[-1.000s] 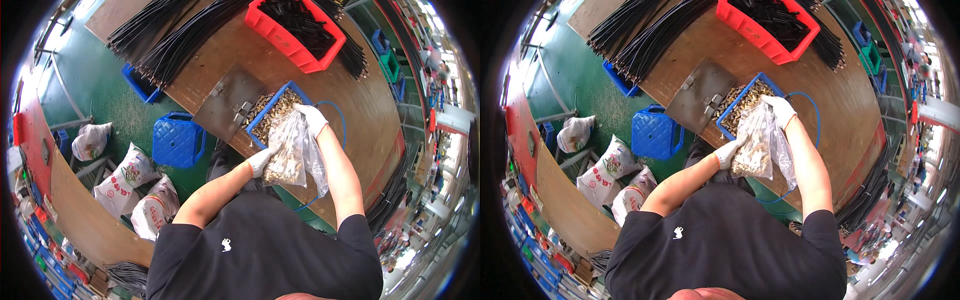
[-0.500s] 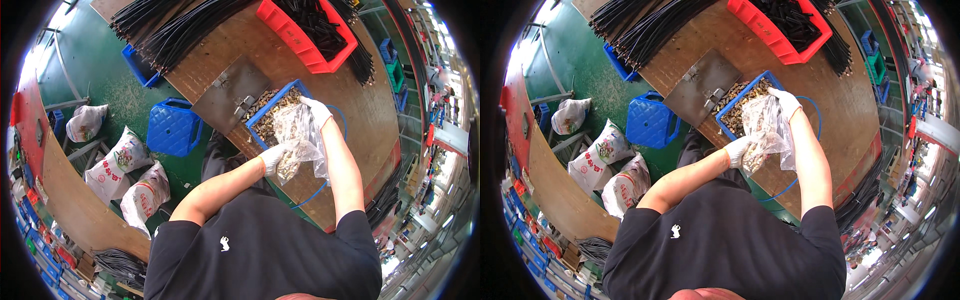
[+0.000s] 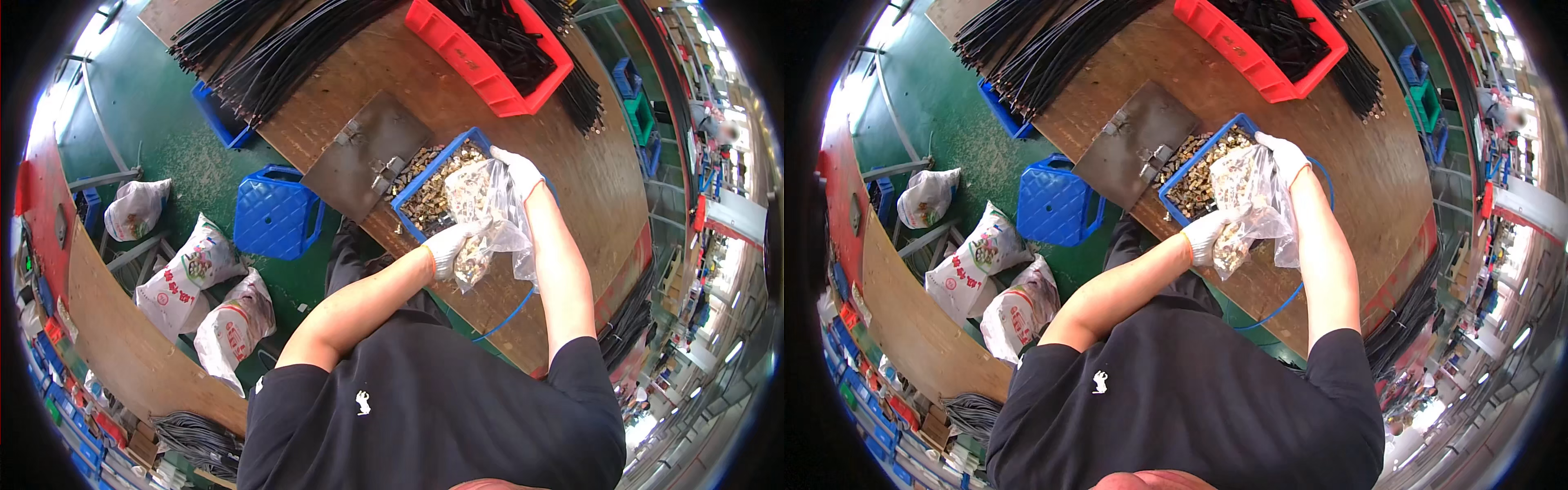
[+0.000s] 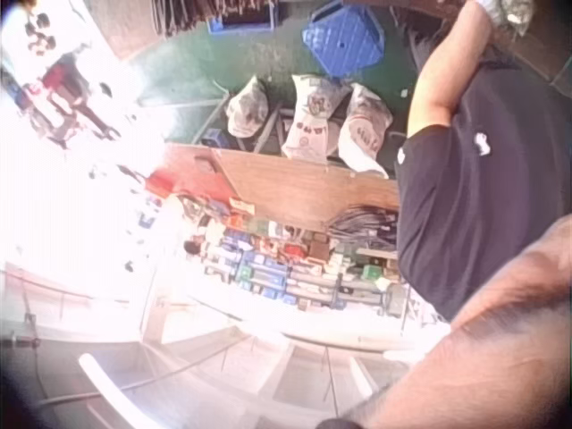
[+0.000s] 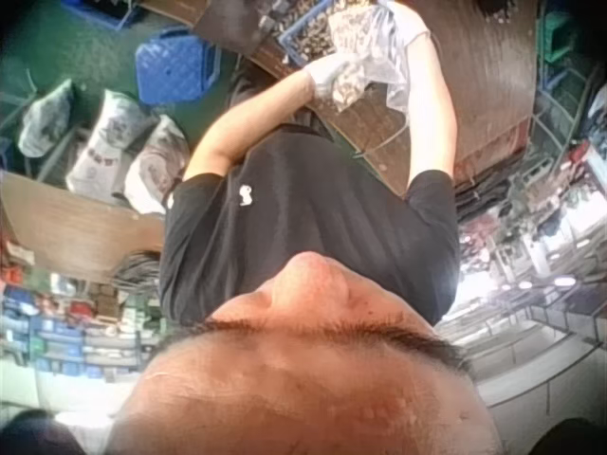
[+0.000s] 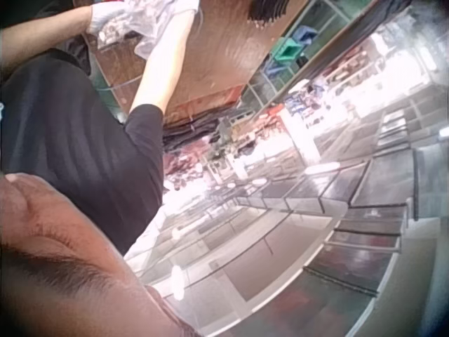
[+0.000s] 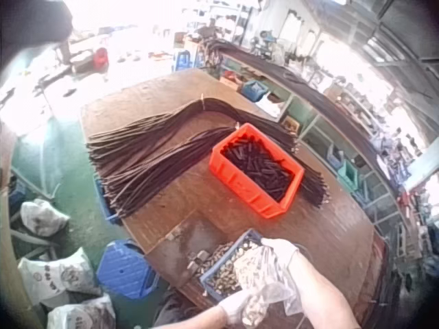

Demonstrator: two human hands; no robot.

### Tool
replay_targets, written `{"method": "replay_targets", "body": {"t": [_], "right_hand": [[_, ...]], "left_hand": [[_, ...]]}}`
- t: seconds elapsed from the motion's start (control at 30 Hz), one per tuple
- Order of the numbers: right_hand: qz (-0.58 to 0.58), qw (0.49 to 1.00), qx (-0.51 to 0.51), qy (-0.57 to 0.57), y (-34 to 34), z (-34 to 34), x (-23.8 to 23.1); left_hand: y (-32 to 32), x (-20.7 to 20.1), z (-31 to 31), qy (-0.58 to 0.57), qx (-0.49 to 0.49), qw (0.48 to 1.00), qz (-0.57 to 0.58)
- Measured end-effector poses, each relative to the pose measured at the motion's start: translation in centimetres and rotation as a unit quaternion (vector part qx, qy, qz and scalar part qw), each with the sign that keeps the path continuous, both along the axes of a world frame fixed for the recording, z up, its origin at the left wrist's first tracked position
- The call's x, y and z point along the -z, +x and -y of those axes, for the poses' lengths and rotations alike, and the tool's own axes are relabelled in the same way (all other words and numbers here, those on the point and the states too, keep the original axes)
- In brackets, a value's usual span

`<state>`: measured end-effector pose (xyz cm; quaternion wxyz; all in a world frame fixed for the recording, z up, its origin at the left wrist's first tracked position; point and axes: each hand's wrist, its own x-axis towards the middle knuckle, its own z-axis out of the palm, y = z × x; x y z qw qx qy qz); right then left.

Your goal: Assembling long black industrial cables by attaching metal connectors and components.

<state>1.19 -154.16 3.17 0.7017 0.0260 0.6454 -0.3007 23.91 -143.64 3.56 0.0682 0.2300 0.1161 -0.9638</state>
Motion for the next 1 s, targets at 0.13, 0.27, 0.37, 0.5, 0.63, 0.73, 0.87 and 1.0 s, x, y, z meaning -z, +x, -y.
{"method": "replay_targets", "body": {"t": [0.13, 0.27, 0.37, 0.5, 0.63, 0.73, 0.87, 1.0], "right_hand": [[-0.028, 0.998, -0.052, -0.017, -1.0, -0.8, 1.9], [-0.034, 0.996, -0.069, -0.041, -0.8, -0.8, 3.0], [-0.012, 0.998, -0.060, -0.031, -1.0, 0.2, 2.5], [-0.035, 0.996, -0.086, -0.010, 0.6, 0.3, 0.7], [-0.093, 0.987, -0.129, 0.000, 0.6, -0.7, 0.1], [-0.131, 0.979, -0.155, -0.001, 0.7, -1.4, -0.4], [-0.064, 0.991, -0.117, 0.012, 0.7, -1.9, -0.2], [-0.066, 0.990, -0.123, -0.033, 0.1, -2.7, 1.3]], "left_hand": [[0.6, 0.0, -0.4, -0.006, 0.005, 1.000, 0.005], [1.2, -0.6, -1.1, -0.014, -0.019, 1.000, 0.012], [1.0, -1.8, -0.7, -0.009, 0.032, 0.999, 0.021], [0.7, -4.6, -0.9, 0.013, 0.022, 0.992, 0.127], [0.5, -4.7, -3.0, -0.037, 0.017, 0.992, 0.118], [0.6, -6.1, -3.1, -0.052, 0.055, 0.987, 0.140], [0.6, -8.1, -3.6, -0.095, 0.000, 0.980, 0.174], [0.5, -8.2, -4.1, -0.140, -0.009, 0.970, 0.197]]}}
